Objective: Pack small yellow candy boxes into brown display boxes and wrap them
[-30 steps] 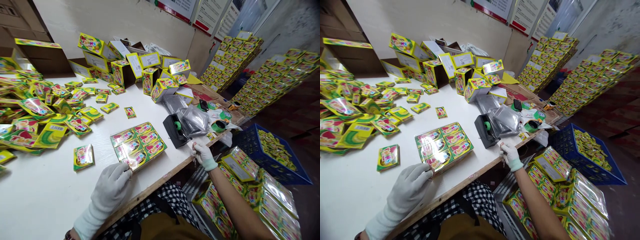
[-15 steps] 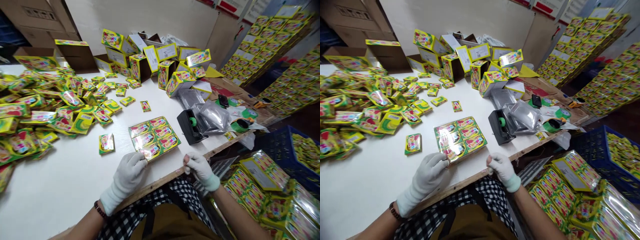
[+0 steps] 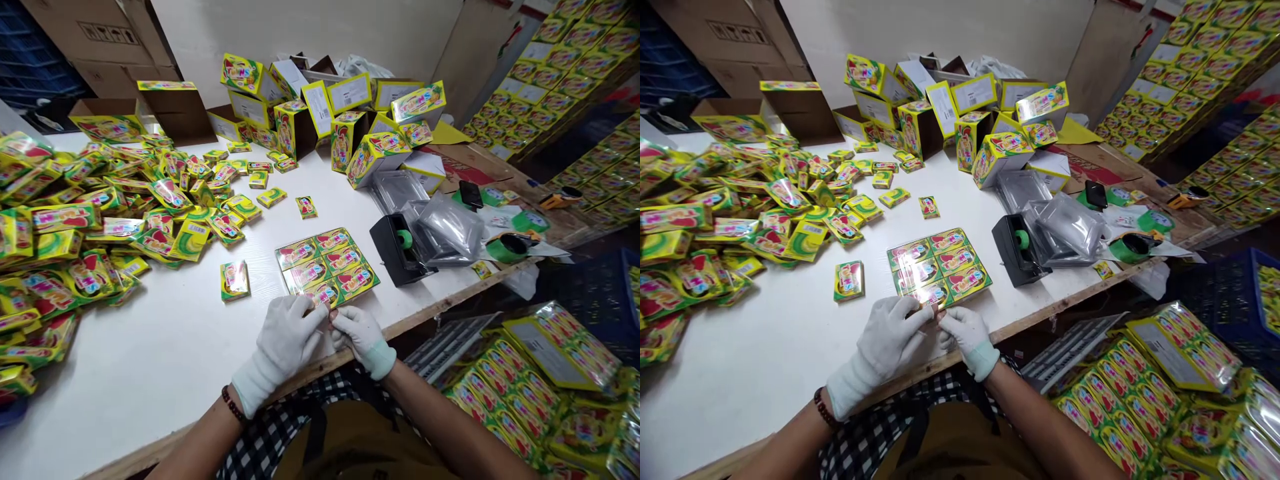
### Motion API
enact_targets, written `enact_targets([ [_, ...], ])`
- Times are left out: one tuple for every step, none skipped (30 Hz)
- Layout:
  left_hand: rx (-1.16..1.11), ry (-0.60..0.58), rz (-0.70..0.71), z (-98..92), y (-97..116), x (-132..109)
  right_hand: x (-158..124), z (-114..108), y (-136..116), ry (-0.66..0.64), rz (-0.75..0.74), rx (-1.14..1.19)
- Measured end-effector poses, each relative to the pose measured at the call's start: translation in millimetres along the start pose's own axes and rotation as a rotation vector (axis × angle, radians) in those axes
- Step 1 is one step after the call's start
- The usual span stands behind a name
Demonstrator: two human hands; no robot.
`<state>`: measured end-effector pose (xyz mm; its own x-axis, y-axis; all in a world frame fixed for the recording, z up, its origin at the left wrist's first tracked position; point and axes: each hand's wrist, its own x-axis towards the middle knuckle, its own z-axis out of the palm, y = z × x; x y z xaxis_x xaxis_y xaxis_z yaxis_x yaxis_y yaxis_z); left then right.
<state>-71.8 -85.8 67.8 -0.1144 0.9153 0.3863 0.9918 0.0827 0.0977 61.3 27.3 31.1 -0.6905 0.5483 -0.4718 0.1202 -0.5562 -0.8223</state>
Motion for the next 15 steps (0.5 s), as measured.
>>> enact_targets([
  [-0.018,0.01,-0.038,2.5,0.8,3.2,-0.7,-1.5,-1.5,-0.018,0.034,-0.002],
  [-0.025,0.029,-0.075,6.4,1.5,6.0,-2.2,-4.0,-3.5,-0.055,0.071,0.008],
  [-0.02,0.054,-0.107,11.0,2.3,8.0,-4.3,-7.7,-5.7,-0.096,0.101,0.029],
  [-0.007,0.078,-0.13,15.7,3.3,9.0,-6.9,-12.6,-8.1,-0.12,0.117,0.061],
  [0.006,0.096,-0.14,19.8,4.6,8.9,-9.5,-18.2,-10.9,-0.115,0.118,0.094],
  [0.014,0.105,-0.141,22.5,6.2,7.9,-11.8,-24.2,-13.8,-0.079,0.101,0.124],
  [0.01,0.111,-0.136,23.3,7.8,6.5,-13.1,-30.3,-17.1,-0.02,0.071,0.148],
  [-0.011,0.108,-0.134,22.0,8.9,5.2,-13.2,-35.9,-20.8,0.042,0.037,0.168],
  [-0.051,0.097,-0.132,18.8,8.8,4.8,-11.6,-40.9,-25.1,0.086,0.014,0.188],
  [-0.11,0.081,-0.127,14.0,6.8,5.8,-8.2,-45.1,-30.2,0.098,0.002,0.206],
  [-0.179,0.078,-0.126,8.3,2.2,8.8,-3.0,-48.4,-36.4,0.089,-0.009,0.215],
  [-0.245,0.1,-0.143,2.4,-5.5,13.9,3.8,-51.0,-43.7,0.077,-0.031,0.207],
  [-0.296,0.155,-0.191,-3.0,-16.3,20.8,12.0,-52.8,-52.4,0.079,-0.071,0.167],
  [-0.333,0.236,-0.279,-7.3,-29.8,29.1,21.5,-53.7,-62.2,0.108,-0.134,0.083],
  [-0.378,0.315,-0.414,-10.2,-44.9,37.6,31.8,-53.4,-73.0,0.163,-0.219,-0.055],
])
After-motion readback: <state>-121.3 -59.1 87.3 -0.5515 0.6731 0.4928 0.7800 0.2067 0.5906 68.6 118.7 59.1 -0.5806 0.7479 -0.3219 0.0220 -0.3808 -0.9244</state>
